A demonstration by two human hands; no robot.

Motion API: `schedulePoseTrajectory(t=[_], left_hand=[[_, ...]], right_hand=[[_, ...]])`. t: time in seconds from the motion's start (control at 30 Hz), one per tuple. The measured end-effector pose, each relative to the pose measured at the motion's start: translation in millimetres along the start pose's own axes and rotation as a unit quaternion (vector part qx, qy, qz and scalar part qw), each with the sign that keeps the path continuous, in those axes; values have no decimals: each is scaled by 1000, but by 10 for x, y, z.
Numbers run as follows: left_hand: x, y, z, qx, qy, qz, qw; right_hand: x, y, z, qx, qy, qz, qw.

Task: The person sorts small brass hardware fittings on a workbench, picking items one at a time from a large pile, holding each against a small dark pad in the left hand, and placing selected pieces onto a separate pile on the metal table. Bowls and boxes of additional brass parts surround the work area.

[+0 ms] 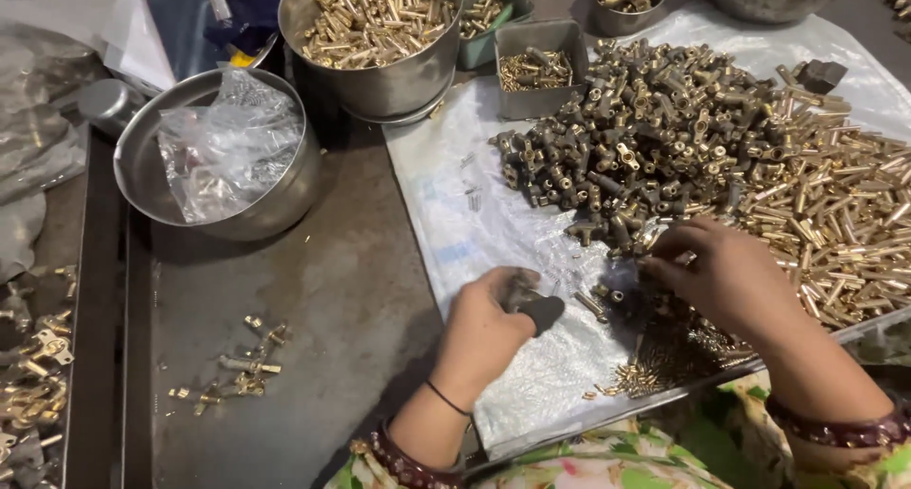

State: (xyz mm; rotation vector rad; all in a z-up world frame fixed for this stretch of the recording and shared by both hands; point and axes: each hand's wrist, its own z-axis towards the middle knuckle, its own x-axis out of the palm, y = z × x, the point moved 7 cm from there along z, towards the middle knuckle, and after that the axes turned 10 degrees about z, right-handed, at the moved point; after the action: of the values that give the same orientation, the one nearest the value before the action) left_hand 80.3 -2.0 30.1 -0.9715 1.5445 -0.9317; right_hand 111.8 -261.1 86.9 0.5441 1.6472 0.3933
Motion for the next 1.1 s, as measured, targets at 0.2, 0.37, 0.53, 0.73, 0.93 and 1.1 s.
schedulePoseTrajectory(t=[0.2,0.37,0.53,0.73,0.93,1.1], left_hand=[[98,42,-44,1,14,-72,997],[-141,-324,-113,90,-73,-34,993],[-202,-235,-124,208,-92,-78,971],[-252,-139,-81,26,-86,-34,995],[-226,-171,-137,182,-78,52,979],[-171,-195,-152,182,-48,23,982]], right_hand=[[328,-152,142,45,52,247,967],[610,206,231,50,129,391,910],[532,672,360,22,74,174,982],[887,808,154,-269,2,-109,957],[677,816,-36,-195,134,496,835],[527,1040,-296,-299,63,332,892]])
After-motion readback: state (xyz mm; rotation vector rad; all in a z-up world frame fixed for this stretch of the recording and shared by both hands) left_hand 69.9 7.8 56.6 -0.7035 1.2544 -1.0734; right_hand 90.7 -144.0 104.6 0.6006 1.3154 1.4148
